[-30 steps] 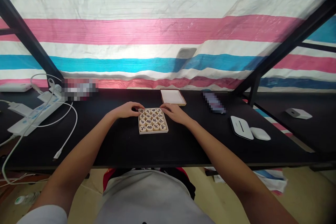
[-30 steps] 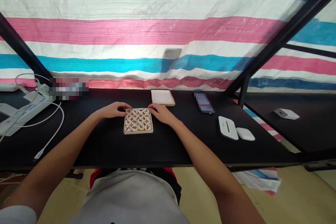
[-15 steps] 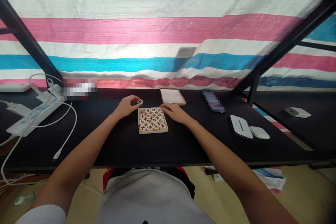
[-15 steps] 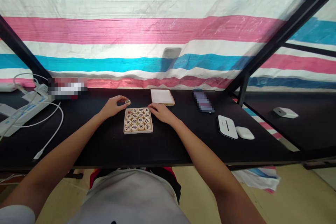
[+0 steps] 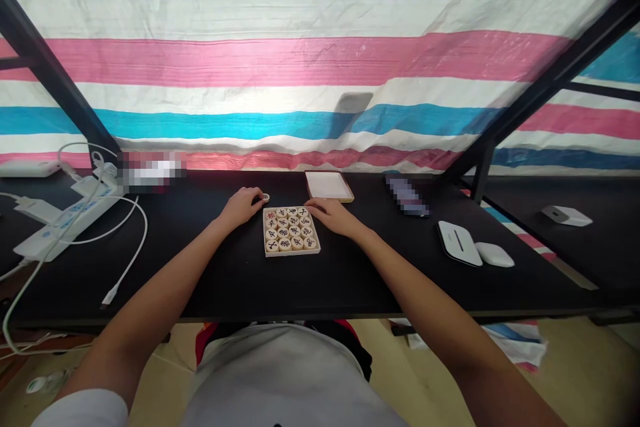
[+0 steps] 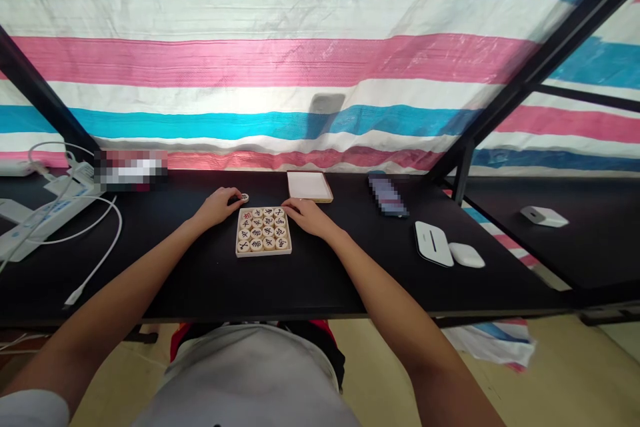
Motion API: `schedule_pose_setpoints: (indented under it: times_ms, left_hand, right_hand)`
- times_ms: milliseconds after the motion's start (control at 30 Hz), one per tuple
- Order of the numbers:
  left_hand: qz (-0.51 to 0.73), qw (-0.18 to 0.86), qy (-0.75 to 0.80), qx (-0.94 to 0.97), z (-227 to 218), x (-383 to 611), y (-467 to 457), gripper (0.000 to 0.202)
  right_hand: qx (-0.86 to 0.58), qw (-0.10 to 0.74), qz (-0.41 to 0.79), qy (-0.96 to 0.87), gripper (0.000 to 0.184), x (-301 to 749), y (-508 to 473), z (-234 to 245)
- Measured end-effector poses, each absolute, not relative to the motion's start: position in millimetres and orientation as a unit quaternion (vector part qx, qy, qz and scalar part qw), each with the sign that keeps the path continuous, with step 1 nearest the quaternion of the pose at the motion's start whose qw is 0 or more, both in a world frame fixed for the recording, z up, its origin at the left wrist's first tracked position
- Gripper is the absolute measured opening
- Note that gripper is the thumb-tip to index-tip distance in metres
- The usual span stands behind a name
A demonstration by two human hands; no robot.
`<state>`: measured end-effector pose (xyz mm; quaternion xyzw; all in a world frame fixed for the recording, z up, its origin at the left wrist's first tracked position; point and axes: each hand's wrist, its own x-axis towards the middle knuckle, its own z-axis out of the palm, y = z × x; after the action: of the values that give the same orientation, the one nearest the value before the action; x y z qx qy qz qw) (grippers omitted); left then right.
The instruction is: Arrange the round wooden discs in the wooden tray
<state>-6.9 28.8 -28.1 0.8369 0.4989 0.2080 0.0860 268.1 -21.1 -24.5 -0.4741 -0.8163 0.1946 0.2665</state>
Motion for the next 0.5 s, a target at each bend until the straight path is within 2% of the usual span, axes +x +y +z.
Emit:
schedule_pose_setpoints:
  times_ms: [200,367,500]
  left_hand:
    - [0.265,0.093,0.434,0.856,-10,-3,12,0.03]
    - [0.197,0.118,0.297,0.927,-5,12,-5,0.033]
    - [0.178,0.114,0.294,0.932,-9,14,-5,0.035]
  right_hand:
    - [-0.472,0.266,0.195,-0.818,0.026,270,-19,-27]
    - [-0.472,0.266,0.192,-0.818,0.025,270,-19,-28]
    - [-0.472,0.264,0.191,-0.819,0.025,269,-19,-28]
